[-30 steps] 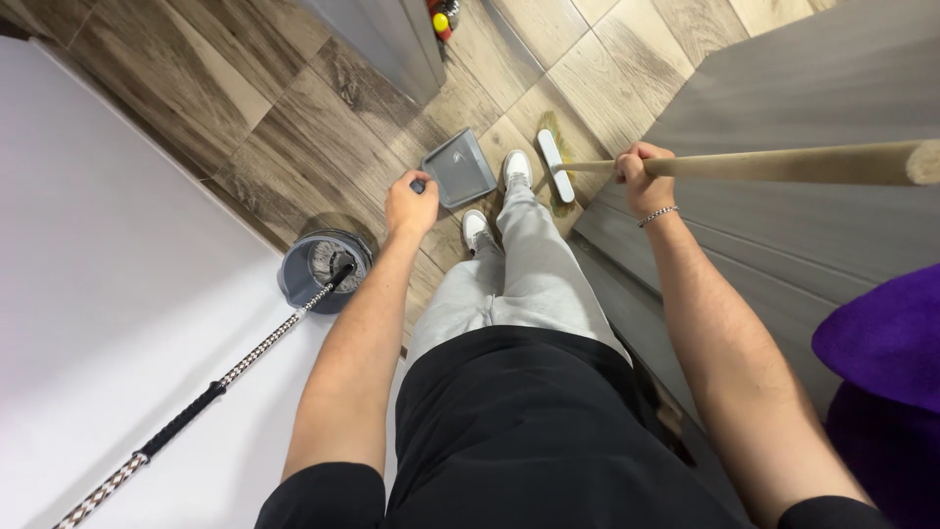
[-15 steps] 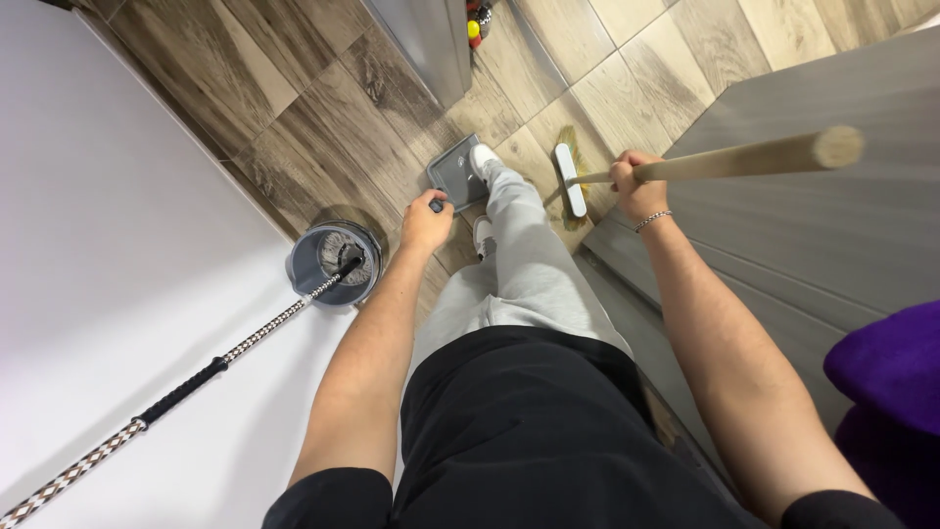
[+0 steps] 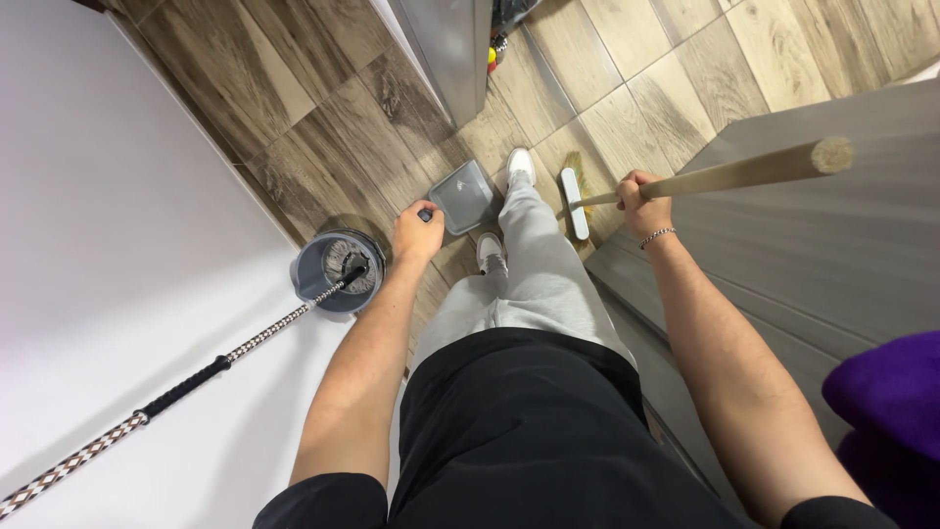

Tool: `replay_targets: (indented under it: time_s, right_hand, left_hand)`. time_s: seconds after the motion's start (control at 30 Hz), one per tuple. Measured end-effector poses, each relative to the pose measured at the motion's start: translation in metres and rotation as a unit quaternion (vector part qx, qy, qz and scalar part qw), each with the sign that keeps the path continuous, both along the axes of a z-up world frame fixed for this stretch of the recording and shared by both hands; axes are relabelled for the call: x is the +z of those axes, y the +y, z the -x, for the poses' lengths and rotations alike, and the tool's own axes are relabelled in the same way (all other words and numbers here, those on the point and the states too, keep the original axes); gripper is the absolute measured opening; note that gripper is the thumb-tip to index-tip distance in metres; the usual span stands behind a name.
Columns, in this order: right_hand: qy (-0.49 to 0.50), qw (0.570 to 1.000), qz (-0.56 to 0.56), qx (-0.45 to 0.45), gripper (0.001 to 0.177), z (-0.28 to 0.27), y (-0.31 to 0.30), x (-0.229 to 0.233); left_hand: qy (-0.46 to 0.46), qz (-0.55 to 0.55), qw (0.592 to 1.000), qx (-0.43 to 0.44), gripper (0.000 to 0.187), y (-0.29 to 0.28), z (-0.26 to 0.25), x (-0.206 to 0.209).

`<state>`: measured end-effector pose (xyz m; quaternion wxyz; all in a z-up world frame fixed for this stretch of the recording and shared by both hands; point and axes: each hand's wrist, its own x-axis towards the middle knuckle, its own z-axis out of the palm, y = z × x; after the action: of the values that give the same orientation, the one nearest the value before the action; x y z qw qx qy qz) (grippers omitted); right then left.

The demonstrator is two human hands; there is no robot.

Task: The person sweeps debris from the floor with a broom and dustpan before spinning a mop in a bucket of water.

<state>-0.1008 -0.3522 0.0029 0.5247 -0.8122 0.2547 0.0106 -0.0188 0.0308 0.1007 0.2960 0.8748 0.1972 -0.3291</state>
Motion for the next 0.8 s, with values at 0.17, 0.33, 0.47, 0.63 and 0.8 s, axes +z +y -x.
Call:
replay_targets:
  time_s: [0.17, 0.33, 0.47, 0.63, 0.8]
  right_hand:
    - [0.000, 1.000, -0.005, -0.008, 0.020, -0.007, 0.005, -0.007]
    - [0.001, 1.000, -0.004, 0.003, 0.021, -0.010, 0.007, -0.007]
    - [-0.012, 1.000, -0.007, 0.009, 0.023, -0.011, 0.015, -0.006]
    - [-0.016, 0.999, 0.001, 0.033, 0.022, -0.001, 0.020, -0.006]
    - [-0.024, 0.999, -0.001, 0.040, 0.023, 0.008, 0.024, 0.005]
  left_hand:
    - [-0.005, 0.007, 1.000, 0.006, 0.032, 0.004, -0.008, -0.024]
    - [-0.008, 0.012, 1.000, 0.008, 0.032, 0.007, -0.006, -0.032]
    - [0.001, 0.022, 1.000, -0.007, 0.033, 0.012, -0.008, -0.026]
    - [0.006, 0.029, 0.999, -0.030, 0.031, 0.014, -0.006, -0.044]
    - [-0.011, 0.039, 0.998, -0.037, 0.032, 0.022, -0.004, -0.079]
